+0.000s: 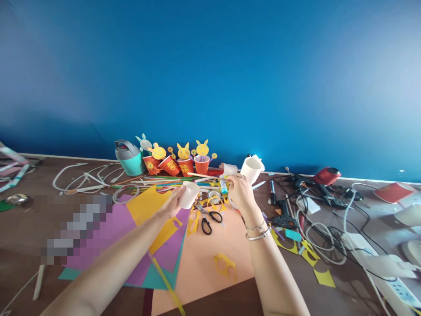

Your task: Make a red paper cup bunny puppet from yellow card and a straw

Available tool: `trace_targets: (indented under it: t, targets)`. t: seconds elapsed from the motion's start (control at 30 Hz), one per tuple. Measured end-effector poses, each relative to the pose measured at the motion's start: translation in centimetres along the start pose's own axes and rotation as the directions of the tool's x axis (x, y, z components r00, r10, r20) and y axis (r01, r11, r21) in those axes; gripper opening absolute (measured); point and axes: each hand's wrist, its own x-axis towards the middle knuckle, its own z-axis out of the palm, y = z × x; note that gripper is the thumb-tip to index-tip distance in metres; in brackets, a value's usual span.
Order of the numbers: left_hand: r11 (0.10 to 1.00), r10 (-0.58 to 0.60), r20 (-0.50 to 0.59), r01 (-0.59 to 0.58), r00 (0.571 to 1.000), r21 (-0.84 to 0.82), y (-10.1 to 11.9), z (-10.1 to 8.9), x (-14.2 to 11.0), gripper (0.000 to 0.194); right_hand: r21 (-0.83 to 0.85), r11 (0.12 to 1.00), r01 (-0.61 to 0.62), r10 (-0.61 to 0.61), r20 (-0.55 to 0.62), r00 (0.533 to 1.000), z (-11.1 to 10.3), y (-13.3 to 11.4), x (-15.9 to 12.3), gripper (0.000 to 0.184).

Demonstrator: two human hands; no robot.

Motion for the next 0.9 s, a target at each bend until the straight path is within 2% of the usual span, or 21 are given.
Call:
trace_targets:
  t: [0.1,0.2,0.33,0.47,0.63,0.77,0.9]
  targets:
    - [1.0,-0.03,0.002,0.03,1.0,-0.008,0.12,0.11,-0.16,0.051,-0.097,0.995,-0.014,0.016,0.01,1.0,0.04,0.25,0.07,0.034]
    - [0.999,0.014,0.033,-0.013,0.999,-0.042,0.2,0.26,-0.4,0.054,-0.138,0.99,-0.01,0.011,0.008,1.0,0.19,0.41,0.02,0.036]
    - [0.995,0.087,0.054,-0.084,0.995,-0.053,-0.07,0.18,-0.48,0.059,-0.145,0.989,0.002,0.002,0.026,1.0,0.27,0.52,-0.02,0.037]
    - [0.995,0.092,0.046,-0.091,0.995,-0.033,-0.25,0.0,-0.36,0.053,-0.145,0.989,-0.003,0.011,0.048,0.999,0.15,0.44,0.01,0.038]
    - [0.996,0.086,0.101,-0.088,0.991,0.011,0.22,0.33,-0.34,0.049,-0.133,0.991,0.006,0.006,0.089,0.996,0.02,0.21,0.07,0.038]
    - [0.995,0.096,0.074,-0.096,0.993,-0.008,0.12,0.5,-0.31,0.047,-0.133,0.991,0.002,0.009,0.088,0.996,0.15,0.17,0.04,0.038]
    - [0.991,0.132,0.1,-0.132,0.986,-0.011,-0.36,0.23,-0.24,0.057,-0.118,0.993,0.01,0.0,0.088,0.996,0.59,0.39,0.06,0.039]
